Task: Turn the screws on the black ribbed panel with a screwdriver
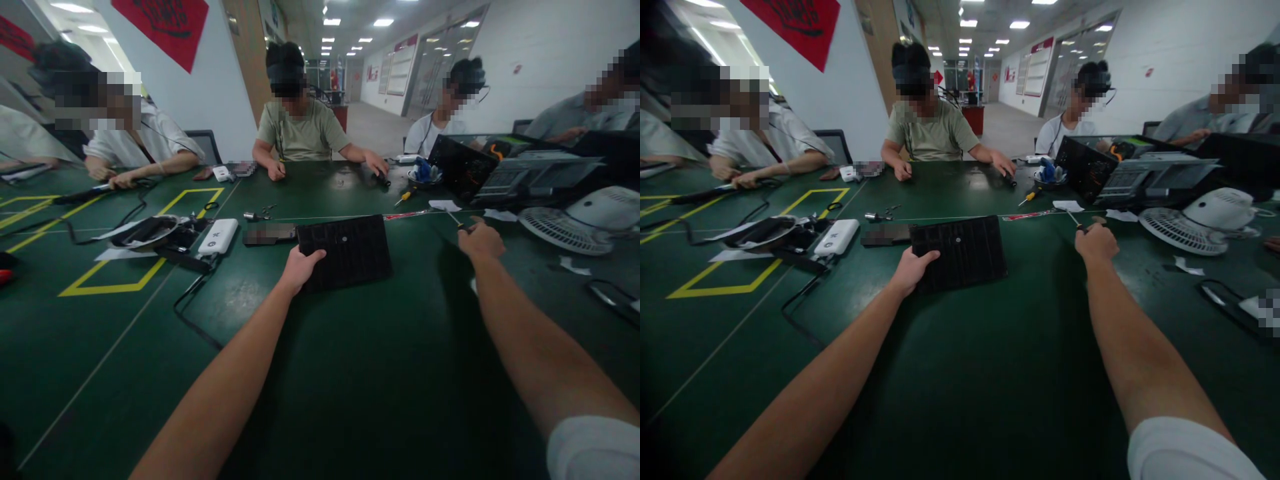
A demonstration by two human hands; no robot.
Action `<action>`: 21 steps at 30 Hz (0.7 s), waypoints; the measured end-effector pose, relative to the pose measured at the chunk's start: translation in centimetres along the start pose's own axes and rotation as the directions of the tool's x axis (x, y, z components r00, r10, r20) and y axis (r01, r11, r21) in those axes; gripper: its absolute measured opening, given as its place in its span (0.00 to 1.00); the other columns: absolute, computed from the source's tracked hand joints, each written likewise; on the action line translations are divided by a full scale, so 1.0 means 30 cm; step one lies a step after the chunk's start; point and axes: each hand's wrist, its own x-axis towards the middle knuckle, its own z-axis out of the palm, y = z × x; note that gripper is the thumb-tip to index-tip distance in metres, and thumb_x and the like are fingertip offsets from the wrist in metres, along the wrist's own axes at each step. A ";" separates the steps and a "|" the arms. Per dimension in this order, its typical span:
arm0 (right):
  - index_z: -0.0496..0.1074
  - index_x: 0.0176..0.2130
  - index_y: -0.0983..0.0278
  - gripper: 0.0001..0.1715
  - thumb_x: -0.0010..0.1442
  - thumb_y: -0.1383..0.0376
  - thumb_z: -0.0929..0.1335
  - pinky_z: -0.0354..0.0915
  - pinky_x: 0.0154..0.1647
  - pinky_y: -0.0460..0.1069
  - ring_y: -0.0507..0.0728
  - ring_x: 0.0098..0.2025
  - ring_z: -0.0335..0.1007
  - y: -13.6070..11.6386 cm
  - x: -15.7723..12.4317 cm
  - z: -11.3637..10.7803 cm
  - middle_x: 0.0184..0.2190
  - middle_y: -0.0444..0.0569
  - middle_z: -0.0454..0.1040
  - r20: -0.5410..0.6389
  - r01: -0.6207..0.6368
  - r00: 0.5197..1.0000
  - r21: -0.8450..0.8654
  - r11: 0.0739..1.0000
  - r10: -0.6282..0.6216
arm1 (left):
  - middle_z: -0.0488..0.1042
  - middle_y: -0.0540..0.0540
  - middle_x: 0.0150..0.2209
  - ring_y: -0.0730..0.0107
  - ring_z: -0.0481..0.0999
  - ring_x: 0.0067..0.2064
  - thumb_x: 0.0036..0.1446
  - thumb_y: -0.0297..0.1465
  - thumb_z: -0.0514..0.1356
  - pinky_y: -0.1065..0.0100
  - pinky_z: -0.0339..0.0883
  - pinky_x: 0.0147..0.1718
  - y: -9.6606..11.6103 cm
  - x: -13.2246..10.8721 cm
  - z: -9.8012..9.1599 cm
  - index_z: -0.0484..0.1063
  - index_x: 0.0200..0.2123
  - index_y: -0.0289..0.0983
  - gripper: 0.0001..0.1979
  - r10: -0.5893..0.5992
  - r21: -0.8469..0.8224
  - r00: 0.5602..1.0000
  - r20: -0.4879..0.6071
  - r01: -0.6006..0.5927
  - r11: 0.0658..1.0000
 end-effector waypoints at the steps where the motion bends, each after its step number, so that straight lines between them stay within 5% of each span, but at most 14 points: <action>1: 0.81 0.56 0.71 0.22 0.68 0.62 0.69 0.66 0.51 0.66 0.73 0.54 0.72 0.024 -0.007 0.005 0.54 0.76 0.76 -0.005 -0.027 1.000 -0.014 1.000 0.027 | 0.87 0.40 0.44 0.49 0.86 0.49 0.45 0.32 0.75 0.45 0.76 0.60 -0.001 0.000 0.000 0.82 0.40 0.36 0.17 0.004 0.002 1.000 0.004 -0.004 1.000; 7: 0.78 0.59 0.78 0.28 0.67 0.62 0.69 0.61 0.57 0.68 0.79 0.62 0.66 0.102 -0.017 0.032 0.61 0.84 0.71 -0.039 0.016 0.999 -0.031 0.999 -0.017 | 0.87 0.39 0.45 0.49 0.86 0.51 0.47 0.33 0.75 0.46 0.76 0.59 -0.008 0.002 -0.004 0.82 0.42 0.35 0.17 0.017 0.025 1.000 0.014 -0.017 1.000; 11: 0.73 0.66 0.70 0.33 0.67 0.57 0.70 0.59 0.65 0.67 0.76 0.68 0.62 0.046 -0.093 0.070 0.66 0.73 0.70 -0.118 0.202 0.972 -0.004 0.979 -0.201 | 0.86 0.37 0.49 0.48 0.85 0.53 0.51 0.34 0.74 0.45 0.76 0.61 -0.011 0.003 -0.002 0.82 0.45 0.35 0.17 0.033 0.080 0.999 0.023 -0.034 0.996; 14: 0.75 0.59 0.69 0.27 0.70 0.55 0.66 0.66 0.61 0.67 0.73 0.59 0.71 -0.038 -0.262 0.092 0.56 0.68 0.77 -0.207 0.550 0.830 0.156 0.820 -0.518 | 0.85 0.35 0.55 0.46 0.84 0.58 0.56 0.37 0.72 0.45 0.74 0.63 -0.015 -0.003 0.005 0.81 0.50 0.35 0.20 0.061 0.148 0.995 0.074 -0.071 0.986; 17: 0.75 0.59 0.66 0.30 0.71 0.47 0.66 0.72 0.53 0.63 0.67 0.48 0.77 -0.124 -0.490 0.089 0.51 0.62 0.79 -0.111 0.715 0.681 0.318 0.623 -0.724 | 0.82 0.36 0.62 0.46 0.80 0.64 0.63 0.41 0.68 0.46 0.71 0.66 -0.024 -0.020 0.023 0.78 0.58 0.37 0.24 0.100 0.219 0.981 0.167 -0.136 0.966; 21: 0.67 0.72 0.63 0.45 0.69 0.40 0.68 0.72 0.60 0.68 0.73 0.63 0.73 -0.207 -0.701 0.063 0.66 0.65 0.74 0.024 0.794 0.534 0.329 0.511 -0.845 | 0.79 0.39 0.66 0.47 0.75 0.69 0.70 0.46 0.60 0.47 0.64 0.72 -0.037 -0.068 0.064 0.75 0.64 0.40 0.26 0.117 0.315 0.940 0.322 -0.222 0.923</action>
